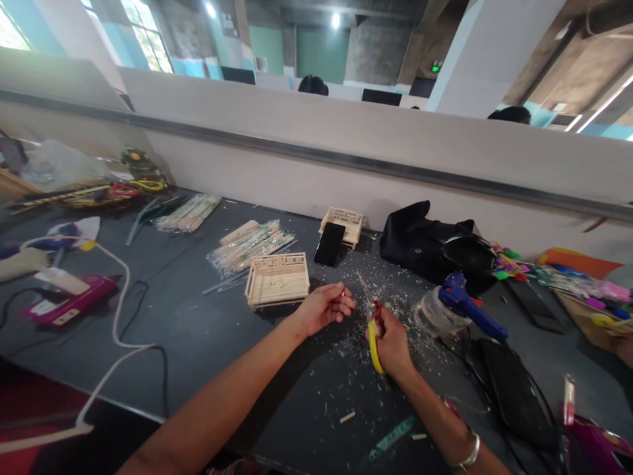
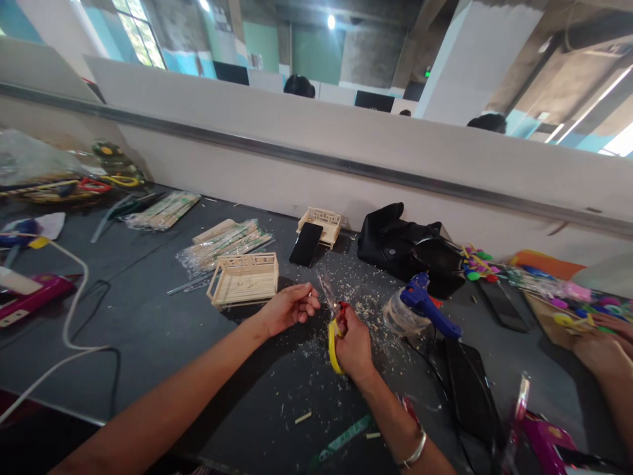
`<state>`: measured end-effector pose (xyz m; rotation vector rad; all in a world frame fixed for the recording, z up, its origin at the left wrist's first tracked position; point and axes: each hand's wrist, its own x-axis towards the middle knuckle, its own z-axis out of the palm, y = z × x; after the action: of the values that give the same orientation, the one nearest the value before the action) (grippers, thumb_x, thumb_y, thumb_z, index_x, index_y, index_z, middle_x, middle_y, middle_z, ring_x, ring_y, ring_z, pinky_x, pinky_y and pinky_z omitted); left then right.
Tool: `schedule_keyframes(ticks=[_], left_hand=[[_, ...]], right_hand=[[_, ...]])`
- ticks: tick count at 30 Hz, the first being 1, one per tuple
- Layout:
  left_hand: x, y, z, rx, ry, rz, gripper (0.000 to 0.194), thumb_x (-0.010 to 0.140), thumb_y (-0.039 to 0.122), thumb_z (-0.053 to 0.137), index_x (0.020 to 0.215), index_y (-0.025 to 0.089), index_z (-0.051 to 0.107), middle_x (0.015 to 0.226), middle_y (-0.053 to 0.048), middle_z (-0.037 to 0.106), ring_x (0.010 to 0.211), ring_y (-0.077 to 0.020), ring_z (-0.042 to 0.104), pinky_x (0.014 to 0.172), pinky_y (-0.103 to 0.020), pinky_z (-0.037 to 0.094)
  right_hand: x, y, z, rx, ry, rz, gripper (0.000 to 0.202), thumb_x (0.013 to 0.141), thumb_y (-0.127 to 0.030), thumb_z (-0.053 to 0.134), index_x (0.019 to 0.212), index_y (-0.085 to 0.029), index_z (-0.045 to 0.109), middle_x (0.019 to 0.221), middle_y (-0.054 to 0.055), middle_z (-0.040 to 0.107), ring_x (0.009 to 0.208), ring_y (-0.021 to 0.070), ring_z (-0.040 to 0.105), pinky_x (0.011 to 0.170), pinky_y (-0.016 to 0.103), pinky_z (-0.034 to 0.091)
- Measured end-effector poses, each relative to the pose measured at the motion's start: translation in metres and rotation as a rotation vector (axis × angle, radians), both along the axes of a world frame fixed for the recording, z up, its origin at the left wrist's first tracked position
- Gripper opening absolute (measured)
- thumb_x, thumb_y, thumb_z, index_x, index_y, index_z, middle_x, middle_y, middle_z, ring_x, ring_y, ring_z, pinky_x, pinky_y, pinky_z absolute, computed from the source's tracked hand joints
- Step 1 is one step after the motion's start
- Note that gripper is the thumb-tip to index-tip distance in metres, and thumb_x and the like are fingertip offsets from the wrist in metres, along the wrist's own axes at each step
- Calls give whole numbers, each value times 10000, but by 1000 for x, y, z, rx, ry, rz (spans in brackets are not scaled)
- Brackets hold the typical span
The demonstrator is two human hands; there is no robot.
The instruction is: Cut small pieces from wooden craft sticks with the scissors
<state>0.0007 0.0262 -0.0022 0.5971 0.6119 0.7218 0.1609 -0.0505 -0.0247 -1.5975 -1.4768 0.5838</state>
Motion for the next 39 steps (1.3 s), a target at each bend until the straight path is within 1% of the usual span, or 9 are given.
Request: schedule_keyframes(ticks=[6, 9, 14, 19, 25, 29, 33, 37, 39], left_hand=[[-1, 1, 3, -47, 19, -7, 306, 901, 233, 411, 738, 76, 616, 683, -135, 697, 558, -149, 648, 477, -211, 482], [-2, -1, 6, -46, 16, -15, 294, 858, 168, 371, 733, 71, 619, 681, -147, 695, 585, -176, 659, 520, -247, 499], [-3, -5, 6, 53, -1, -6, 167, 710, 54, 476, 787, 75, 623, 749, -146, 713, 608, -173, 660, 551, -254, 496], [-3, -7, 5, 89, 38, 16, 58, 701, 105, 607, 752, 96, 633, 729, -116, 710, 546, -144, 625, 485, -228, 458], [-2, -6, 7, 74, 34, 125, 221, 572, 125, 787, 774, 72, 715, 626, -35, 656, 486, -55, 527, 444, -161, 395], [-2, -6, 10, 45, -2, 195, 217, 532, 92, 800, 731, 81, 716, 656, -64, 686, 504, -66, 546, 472, -168, 429], [-1, -8, 13, 23, -78, 219, 208, 516, 88, 805, 688, 94, 689, 625, -45, 667, 488, -62, 531, 446, -158, 414], [1, -11, 12, 66, -154, 212, 248, 491, 151, 837, 669, 102, 672, 529, 3, 591, 476, -63, 510, 444, -158, 395], [2, -12, 10, 77, -170, 226, 288, 455, 175, 855, 674, 115, 677, 558, 1, 608, 495, -68, 524, 470, -165, 408]], right_hand=[[-1, 0, -3, -24, 1, 24, 161, 593, -243, 500, 753, -226, 494, 610, -40, 544, 536, 124, 473, 519, 227, 357], [-1, 0, -3, -15, -15, 26, 188, 601, -259, 497, 784, -219, 510, 621, -34, 565, 538, 125, 495, 518, 224, 371], [0, 1, -2, 14, -46, -6, 142, 623, -268, 476, 752, -219, 509, 582, -30, 567, 512, 128, 500, 497, 222, 371], [1, 0, -4, 4, -80, -10, 149, 634, -258, 484, 773, -218, 519, 622, -19, 603, 547, 139, 539, 523, 226, 394], [3, 1, 0, -22, -143, -69, 215, 642, -230, 453, 842, -219, 531, 680, -6, 629, 593, 155, 577, 552, 236, 398], [3, 0, 6, -50, -233, -100, 207, 621, -213, 471, 823, -225, 515, 656, -15, 616, 564, 153, 567, 538, 232, 381], [2, -1, 9, -76, -373, -103, 208, 620, -201, 496, 827, -224, 506, 715, 2, 644, 638, 173, 604, 572, 240, 383], [1, -1, 11, -23, -531, -113, 238, 617, -188, 520, 853, -214, 515, 729, 14, 640, 645, 178, 599, 573, 244, 371], [0, -1, 11, 24, -586, -113, 273, 608, -175, 525, 879, -209, 522, 725, 14, 634, 642, 176, 591, 575, 244, 369]])
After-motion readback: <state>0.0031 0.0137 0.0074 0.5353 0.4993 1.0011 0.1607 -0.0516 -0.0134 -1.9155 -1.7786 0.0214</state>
